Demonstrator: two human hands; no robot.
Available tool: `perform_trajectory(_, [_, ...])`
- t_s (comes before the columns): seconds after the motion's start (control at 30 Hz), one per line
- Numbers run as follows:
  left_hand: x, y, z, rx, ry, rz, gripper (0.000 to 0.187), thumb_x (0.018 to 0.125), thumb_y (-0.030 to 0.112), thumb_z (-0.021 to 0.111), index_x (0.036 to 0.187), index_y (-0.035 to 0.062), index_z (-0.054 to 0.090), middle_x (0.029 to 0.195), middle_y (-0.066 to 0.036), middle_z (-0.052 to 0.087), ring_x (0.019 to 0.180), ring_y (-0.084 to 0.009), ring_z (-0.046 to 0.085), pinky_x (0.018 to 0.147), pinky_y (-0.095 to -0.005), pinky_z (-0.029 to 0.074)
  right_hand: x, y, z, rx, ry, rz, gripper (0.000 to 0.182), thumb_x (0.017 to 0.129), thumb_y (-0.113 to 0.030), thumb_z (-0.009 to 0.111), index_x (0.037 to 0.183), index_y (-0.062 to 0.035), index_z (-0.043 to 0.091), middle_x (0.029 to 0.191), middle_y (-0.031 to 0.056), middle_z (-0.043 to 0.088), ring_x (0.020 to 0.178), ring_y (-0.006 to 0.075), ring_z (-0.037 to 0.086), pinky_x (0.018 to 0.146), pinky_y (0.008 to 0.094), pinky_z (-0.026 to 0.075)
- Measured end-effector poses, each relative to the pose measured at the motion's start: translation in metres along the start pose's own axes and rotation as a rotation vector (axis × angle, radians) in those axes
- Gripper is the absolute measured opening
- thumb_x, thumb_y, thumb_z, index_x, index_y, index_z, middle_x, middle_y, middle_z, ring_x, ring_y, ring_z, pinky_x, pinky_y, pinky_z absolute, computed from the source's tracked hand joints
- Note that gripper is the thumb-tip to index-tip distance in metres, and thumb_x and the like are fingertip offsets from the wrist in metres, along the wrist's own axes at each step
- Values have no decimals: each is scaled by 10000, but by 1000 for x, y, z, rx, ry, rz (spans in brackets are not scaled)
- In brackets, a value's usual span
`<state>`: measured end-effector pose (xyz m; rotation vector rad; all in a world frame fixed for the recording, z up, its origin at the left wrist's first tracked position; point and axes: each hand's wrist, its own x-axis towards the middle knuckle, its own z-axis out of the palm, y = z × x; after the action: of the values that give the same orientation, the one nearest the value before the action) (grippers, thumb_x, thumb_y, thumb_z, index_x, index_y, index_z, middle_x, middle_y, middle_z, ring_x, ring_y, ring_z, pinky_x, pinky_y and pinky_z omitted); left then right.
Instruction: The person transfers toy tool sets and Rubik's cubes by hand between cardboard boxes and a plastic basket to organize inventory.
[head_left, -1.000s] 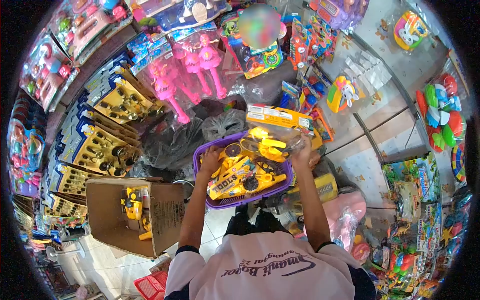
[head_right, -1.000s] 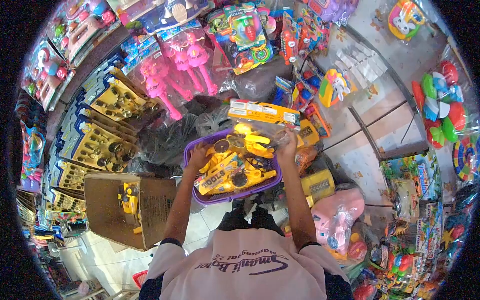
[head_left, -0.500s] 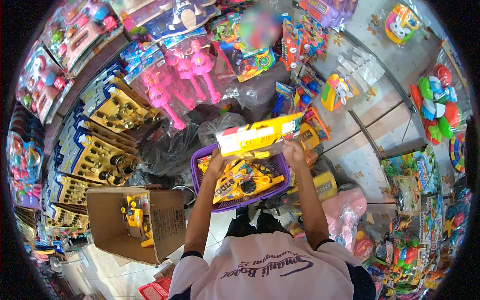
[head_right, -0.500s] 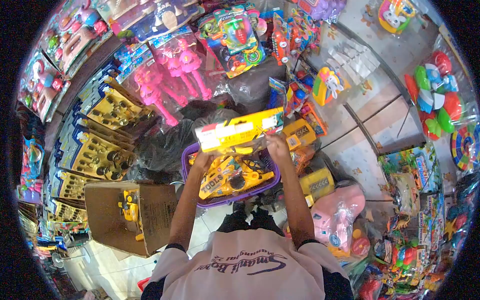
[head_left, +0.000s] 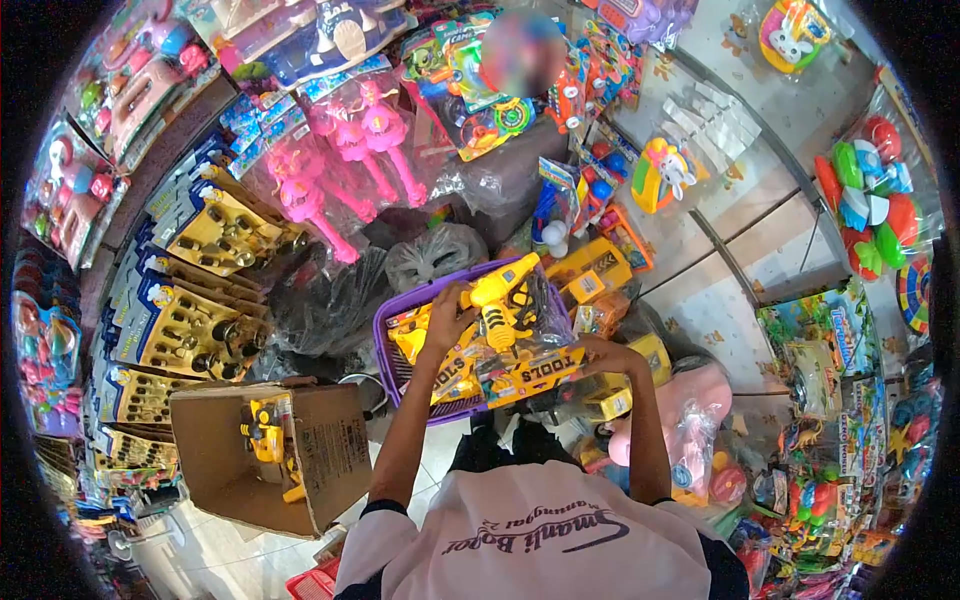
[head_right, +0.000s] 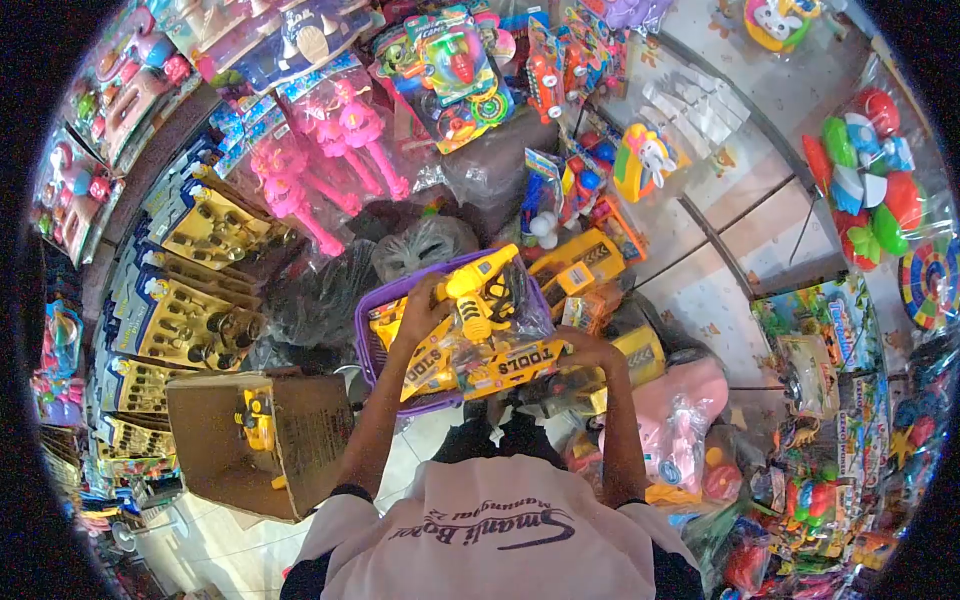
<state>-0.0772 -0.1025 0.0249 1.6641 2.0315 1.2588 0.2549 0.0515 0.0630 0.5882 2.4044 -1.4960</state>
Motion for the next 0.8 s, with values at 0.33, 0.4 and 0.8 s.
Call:
perform_trajectory(0.33, [-83, 33, -18, 297, -286, -236, 422, 737, 127, 677, 1111, 47, 498, 980, -194, 582, 933, -384, 555, 807, -462, 451, 111, -58, 30, -392, 634, -232, 712, 793, -496, 637, 1334, -102, 395, 1368, 231, 337, 1284, 409, 306, 1037, 487, 275])
perform_trajectory(0.4, [-88, 24, -12, 166, -330, -219, 406, 740, 88, 653, 1112, 55, 493, 970, -200, 578, 919, -388, 556, 802, -472, 447, 123, -77, 37, -412, 593, -142, 779, 778, -547, 627, 1367, -119, 352, 1408, 256, 274, 1310, 460, 239, 1053, 522, 240])
perform_trajectory(0.8, [-126, 56, 4, 184, -417, -49, 377, 664, 53, 656, 1004, 97, 499, 1031, -196, 499, 1007, -413, 495, 840, -473, 439, 160, -63, 82, -640, 473, 59, 860, 629, -652, 662, 1286, -134, 468, 1454, 209, 230, 1330, 459, 191, 917, 687, 260])
